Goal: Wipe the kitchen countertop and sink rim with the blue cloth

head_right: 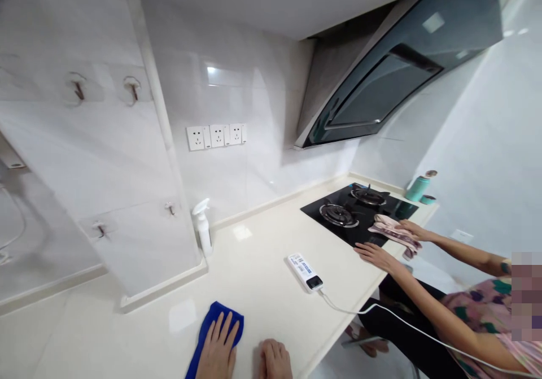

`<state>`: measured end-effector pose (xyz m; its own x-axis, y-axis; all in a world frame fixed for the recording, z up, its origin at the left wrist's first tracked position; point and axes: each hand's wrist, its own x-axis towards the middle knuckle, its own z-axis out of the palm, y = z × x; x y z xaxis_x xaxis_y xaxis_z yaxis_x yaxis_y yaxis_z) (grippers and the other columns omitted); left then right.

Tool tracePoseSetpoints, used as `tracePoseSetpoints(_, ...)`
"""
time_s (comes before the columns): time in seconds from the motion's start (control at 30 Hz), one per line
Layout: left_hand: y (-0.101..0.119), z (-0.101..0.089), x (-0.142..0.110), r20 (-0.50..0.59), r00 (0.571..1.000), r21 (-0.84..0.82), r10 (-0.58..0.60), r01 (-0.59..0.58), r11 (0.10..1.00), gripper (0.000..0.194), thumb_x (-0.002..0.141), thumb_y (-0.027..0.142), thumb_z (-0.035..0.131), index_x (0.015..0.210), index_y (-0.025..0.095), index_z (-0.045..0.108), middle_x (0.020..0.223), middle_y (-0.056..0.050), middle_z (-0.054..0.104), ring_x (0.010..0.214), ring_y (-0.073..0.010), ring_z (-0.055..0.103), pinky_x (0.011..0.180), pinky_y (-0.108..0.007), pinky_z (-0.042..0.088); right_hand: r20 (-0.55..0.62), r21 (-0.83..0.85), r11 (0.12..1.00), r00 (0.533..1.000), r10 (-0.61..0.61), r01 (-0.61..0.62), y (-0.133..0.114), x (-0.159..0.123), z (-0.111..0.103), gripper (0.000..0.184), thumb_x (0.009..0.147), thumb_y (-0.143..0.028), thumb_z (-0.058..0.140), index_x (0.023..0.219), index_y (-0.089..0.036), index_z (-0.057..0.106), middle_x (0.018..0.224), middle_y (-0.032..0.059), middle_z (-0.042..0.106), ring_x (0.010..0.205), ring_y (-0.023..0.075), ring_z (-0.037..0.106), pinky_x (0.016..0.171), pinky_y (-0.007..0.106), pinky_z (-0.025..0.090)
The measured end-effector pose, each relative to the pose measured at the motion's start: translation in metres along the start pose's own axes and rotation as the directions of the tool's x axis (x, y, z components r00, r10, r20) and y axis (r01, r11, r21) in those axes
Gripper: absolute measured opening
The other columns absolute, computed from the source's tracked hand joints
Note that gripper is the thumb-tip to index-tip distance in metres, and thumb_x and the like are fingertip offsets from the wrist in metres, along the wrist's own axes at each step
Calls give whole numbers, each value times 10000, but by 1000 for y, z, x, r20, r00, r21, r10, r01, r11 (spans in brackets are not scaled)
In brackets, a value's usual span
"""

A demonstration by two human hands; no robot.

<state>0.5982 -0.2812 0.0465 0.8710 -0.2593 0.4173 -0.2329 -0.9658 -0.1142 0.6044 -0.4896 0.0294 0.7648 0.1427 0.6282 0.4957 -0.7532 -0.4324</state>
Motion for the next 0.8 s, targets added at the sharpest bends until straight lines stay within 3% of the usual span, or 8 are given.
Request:
tracePoseSetpoints(0.13, -1, -3, 24, 76, 997, -88, 11, -4, 996, 676, 906, 150, 408, 1555, 300, 293, 1609, -52, 335, 1463, -318, 382, 1141, -532, 495, -11, -7, 1000, 1000, -16, 16, -2, 3, -1, 252, 834, -53, 456, 925, -253, 579, 858, 29, 639, 776, 213, 586, 695, 334, 480)
tracePoseSetpoints(0.27, 1, -5, 26, 85, 996, -141, 9, 3, 990, 590, 947, 201, 395, 1529, 293, 360, 1596, -40, 366, 1461, -312, 387, 1146, -540, 489, -53, -11, 1000, 998, -17, 16, -3, 3, -2, 255, 847, -33, 430, 925, -249, 543, 838, 18, 620, 760, 199, 566, 691, 319, 472)
tracePoseSetpoints(0.43, 4, -16, 4, 95, 995, -168, 10, 7, 986, 587, 956, 211, 415, 1532, 304, 345, 1607, -39, 352, 1476, -304, 365, 1165, -540, 466, -10, 16, 998, 998, 57, -57, -11, 3, -8, 236, 903, -62, 402, 947, -251, 536, 900, 32, 617, 825, 211, 566, 750, 346, 474)
tracePoseSetpoints(0.57, -1, -36, -13, 127, 989, -240, 70, -38, 970, 597, 973, 251, 429, 1546, 339, 286, 1617, -30, 332, 1489, -282, 345, 1169, -538, 461, -4, 42, 997, 998, 66, -66, -13, 3, -10, 228, 900, -61, 400, 940, -243, 531, 904, 33, 609, 840, 211, 550, 760, 350, 464)
tracePoseSetpoints(0.67, -10, -53, -23, 164, 979, -310, 122, -66, 948, 562, 979, 271, 430, 1528, 340, 335, 1611, -31, 346, 1486, -261, 354, 1169, -521, 461, 1, 55, 997, 998, 59, -59, -11, 1, -11, 233, 888, -54, 395, 932, -240, 528, 900, 33, 605, 846, 211, 538, 771, 355, 455)
tracePoseSetpoints(0.8, -31, -64, -50, 174, 984, -325, 34, 25, 945, 526, 1000, 297, 390, 1522, 352, 346, 1609, -33, 364, 1475, -226, 375, 1170, -485, 460, 12, 85, 994, 997, 70, -71, -6, -2, -11, 221, 855, -62, 403, 909, -240, 522, 890, 35, 606, 856, 218, 546, 788, 370, 469)
